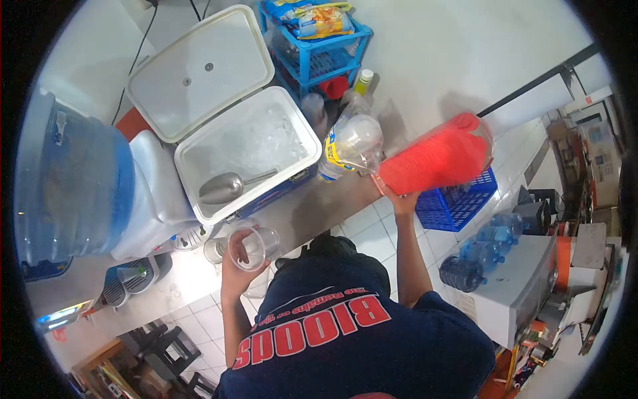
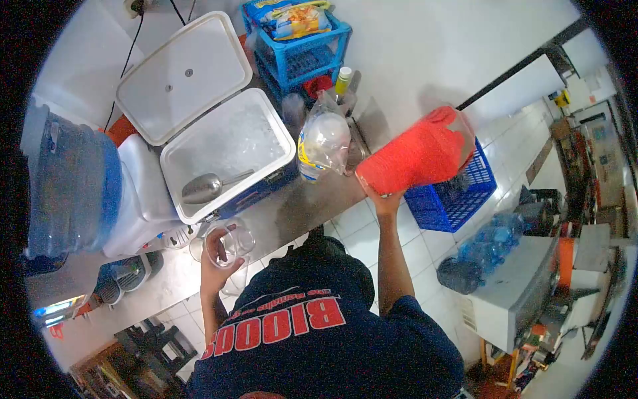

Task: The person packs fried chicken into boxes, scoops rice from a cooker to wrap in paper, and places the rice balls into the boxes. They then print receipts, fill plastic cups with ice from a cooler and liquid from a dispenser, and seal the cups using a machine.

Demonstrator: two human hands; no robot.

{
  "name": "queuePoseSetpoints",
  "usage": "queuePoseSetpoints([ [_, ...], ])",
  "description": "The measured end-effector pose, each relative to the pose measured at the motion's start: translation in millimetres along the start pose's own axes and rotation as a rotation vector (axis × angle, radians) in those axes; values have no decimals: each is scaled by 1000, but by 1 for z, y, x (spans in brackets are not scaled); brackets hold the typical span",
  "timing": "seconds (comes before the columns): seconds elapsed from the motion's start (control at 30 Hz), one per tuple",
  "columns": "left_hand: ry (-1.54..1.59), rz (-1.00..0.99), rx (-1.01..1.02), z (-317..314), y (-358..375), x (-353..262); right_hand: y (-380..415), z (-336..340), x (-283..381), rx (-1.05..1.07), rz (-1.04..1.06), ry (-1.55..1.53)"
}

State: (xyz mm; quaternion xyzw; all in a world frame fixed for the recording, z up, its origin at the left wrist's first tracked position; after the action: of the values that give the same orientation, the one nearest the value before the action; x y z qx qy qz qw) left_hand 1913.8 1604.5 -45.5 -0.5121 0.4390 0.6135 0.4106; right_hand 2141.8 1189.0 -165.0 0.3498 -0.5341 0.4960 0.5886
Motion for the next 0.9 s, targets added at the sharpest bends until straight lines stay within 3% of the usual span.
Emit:
queuePoseSetpoints([
  [0.07,-7,-7,-7,-2,-2,1,-7,0,-16,53,-23,-31],
  [0.13,-18,-14,-20,-3,-5,4,-19,0,-92,134,-471,-943],
  [0.17,-25,-23,-16,-2,-5,6,-14,-4,-85,147,-477,-941],
  [0.23,-33,-24,-36,-1,-7,4,6,9,-52,-20,35,14],
  [0.3,-106,28,6,-1,-9,-2,15,25,-84,-126,275,457],
  [0.37,-131,6,-67,11,-6,5,54,24,-80,-239,-43,438],
  [0.43,-133,32,-58,13,-3,7,82,-4,-29,130,-277,282],
  [0.5,-70,-6,-114,17,-1,12,98,-65,72,609,-252,115],
  [0.57,-60,10,-126,24,5,21,109,-136,155,923,27,-73],
  [0.63,-37,30,-159,28,9,21,96,-198,210,935,539,88],
  [0.7,-39,-20,-185,32,13,18,90,-261,217,849,795,394],
  [0.73,12,18,-178,34,16,17,89,-277,216,849,801,391],
  [0.8,-3,42,-185,42,22,11,91,-311,212,912,823,869],
  [0.9,6,87,-179,61,28,19,85,-314,215,965,898,1018],
])
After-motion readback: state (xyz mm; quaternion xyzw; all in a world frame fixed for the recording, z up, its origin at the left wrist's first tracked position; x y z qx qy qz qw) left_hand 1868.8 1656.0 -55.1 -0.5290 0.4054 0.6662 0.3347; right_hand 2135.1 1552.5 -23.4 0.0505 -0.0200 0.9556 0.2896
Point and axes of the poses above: each hand's wrist, its own y-axis away from the middle knuckle, its own z-axis out of the back of the hand, x = y × z, the point moved 4 cm from there along -y, towards the middle knuckle, and after that the axes turned 10 degrees about y, right-handed, at the moved point
